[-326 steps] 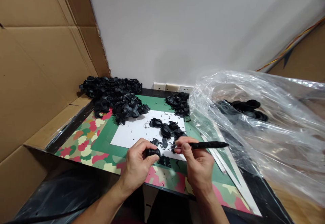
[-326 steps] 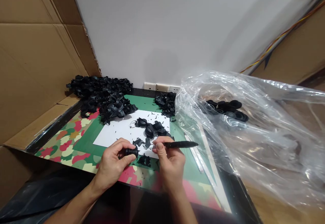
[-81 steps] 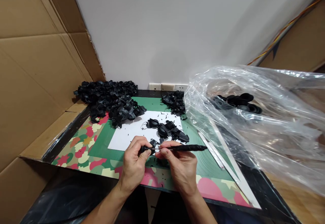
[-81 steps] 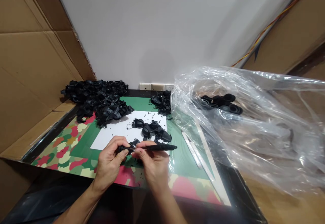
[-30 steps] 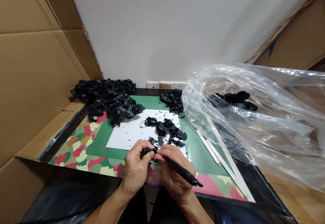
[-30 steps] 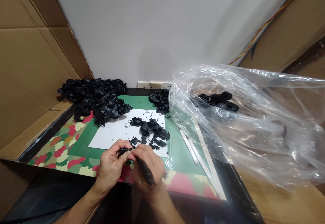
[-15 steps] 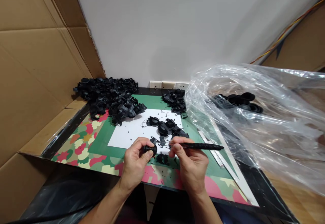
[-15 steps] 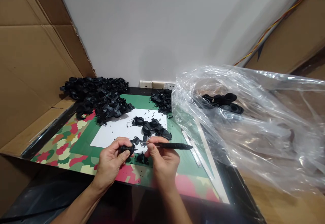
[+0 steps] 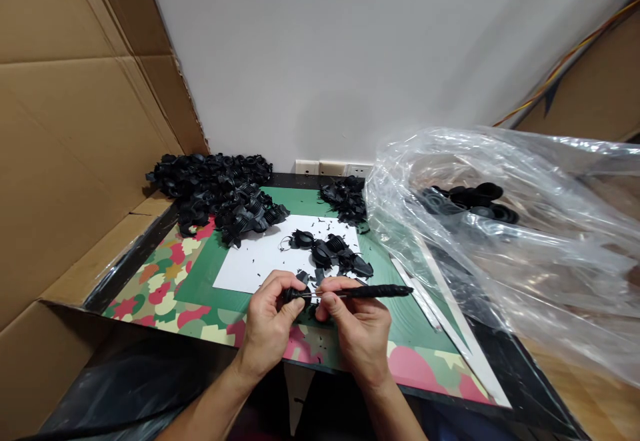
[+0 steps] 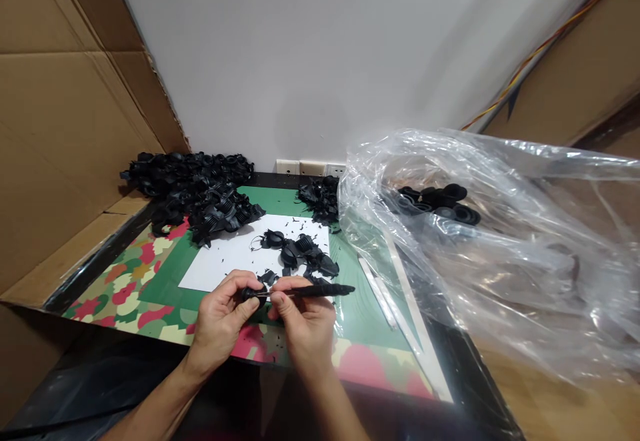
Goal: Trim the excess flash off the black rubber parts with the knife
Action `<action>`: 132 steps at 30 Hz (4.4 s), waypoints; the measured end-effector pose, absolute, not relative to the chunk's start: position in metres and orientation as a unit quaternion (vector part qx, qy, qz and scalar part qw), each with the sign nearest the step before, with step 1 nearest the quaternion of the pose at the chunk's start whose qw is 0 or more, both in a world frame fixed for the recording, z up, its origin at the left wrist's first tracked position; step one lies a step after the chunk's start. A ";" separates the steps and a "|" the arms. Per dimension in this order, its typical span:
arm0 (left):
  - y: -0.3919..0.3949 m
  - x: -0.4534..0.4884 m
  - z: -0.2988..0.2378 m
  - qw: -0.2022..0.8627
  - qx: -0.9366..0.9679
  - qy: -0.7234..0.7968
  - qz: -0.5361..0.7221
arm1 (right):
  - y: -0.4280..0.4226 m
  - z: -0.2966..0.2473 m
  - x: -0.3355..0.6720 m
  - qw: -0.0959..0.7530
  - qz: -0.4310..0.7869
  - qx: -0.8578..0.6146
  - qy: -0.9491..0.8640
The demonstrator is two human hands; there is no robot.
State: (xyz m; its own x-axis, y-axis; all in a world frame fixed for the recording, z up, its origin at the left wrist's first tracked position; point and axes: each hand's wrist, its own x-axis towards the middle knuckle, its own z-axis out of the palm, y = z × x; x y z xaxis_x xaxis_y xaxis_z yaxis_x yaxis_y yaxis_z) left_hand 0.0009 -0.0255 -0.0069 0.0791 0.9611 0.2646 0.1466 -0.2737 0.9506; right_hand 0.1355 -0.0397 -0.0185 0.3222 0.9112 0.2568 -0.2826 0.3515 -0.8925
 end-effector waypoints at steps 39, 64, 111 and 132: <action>-0.024 0.002 -0.003 0.393 0.607 0.470 0.506 | -0.042 -0.010 0.138 0.709 0.399 -0.407 -0.415; -0.028 0.004 -0.006 0.306 0.668 0.452 0.505 | -0.041 -0.018 0.136 0.681 0.233 -0.434 -0.542; -0.018 -0.002 -0.008 0.295 0.654 0.432 0.546 | -0.042 -0.025 0.142 0.665 0.554 -0.391 -0.312; -0.024 -0.004 -0.005 0.165 0.741 0.462 0.459 | -0.037 -0.009 0.137 0.440 -0.005 -0.449 -0.778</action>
State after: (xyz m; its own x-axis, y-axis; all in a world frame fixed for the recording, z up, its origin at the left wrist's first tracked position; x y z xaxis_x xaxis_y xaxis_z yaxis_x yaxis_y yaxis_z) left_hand -0.0042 -0.0243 -0.0048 0.1534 0.8358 0.5272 0.5326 -0.5193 0.6683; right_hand 0.1370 -0.0371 -0.0091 -0.2095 0.6946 0.6883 0.7025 0.5965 -0.3881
